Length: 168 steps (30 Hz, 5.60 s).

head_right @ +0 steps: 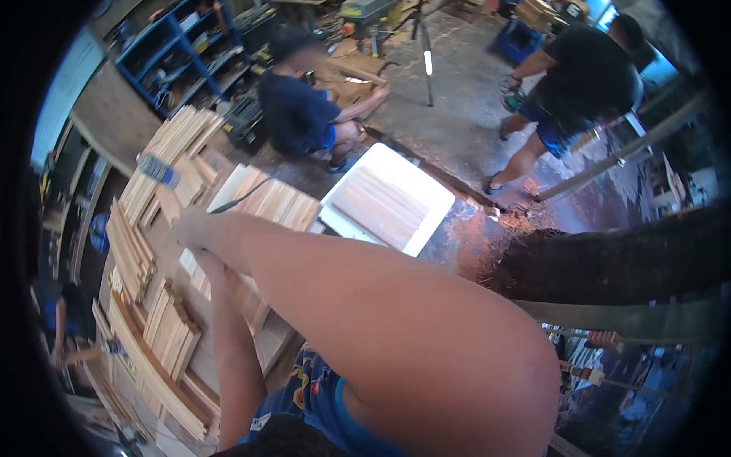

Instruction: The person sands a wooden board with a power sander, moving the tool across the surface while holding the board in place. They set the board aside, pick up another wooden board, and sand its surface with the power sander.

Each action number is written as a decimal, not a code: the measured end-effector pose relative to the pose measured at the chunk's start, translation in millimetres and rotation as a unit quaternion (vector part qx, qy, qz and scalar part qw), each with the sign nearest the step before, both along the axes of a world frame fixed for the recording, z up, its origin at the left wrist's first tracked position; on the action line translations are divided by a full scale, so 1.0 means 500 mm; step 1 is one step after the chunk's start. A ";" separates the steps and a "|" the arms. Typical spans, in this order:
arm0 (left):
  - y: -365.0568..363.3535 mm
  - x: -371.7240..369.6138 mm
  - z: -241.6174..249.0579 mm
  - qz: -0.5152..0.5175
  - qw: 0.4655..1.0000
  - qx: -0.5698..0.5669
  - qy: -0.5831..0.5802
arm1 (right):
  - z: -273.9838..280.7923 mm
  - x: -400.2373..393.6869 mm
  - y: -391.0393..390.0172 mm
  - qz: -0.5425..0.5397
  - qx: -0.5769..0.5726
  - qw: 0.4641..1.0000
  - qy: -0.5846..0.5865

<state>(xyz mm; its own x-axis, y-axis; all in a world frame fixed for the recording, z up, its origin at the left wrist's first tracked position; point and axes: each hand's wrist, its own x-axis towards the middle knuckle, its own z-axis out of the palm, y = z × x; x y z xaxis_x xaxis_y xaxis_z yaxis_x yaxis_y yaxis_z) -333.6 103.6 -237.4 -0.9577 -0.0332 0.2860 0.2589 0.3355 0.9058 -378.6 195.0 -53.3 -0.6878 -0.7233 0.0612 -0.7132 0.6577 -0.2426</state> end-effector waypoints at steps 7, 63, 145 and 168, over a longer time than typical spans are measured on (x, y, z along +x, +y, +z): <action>0.031 -0.099 -0.065 -0.094 0.995 0.040 0.007 | 0.044 -0.018 0.114 -0.019 -0.010 1.000 0.018; 0.209 -0.030 0.164 0.274 0.961 0.026 0.018 | 0.007 -0.127 0.180 0.128 0.029 0.989 0.071; 0.318 -0.052 0.166 0.305 0.948 -0.085 -0.043 | 0.012 -0.148 0.289 0.121 0.001 0.992 0.042; 0.361 -0.088 0.146 0.277 0.959 -0.044 -0.032 | 0.013 -0.158 0.344 0.075 -0.004 0.995 0.063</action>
<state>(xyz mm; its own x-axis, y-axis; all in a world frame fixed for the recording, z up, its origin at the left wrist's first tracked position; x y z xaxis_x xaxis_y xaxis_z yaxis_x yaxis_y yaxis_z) -377.4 284.0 -164.6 -0.8162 -0.5200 0.2519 -0.0359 0.4808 0.8761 -457.5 367.2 -46.7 -0.5592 -0.8162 0.1454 -0.8279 0.5405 -0.1498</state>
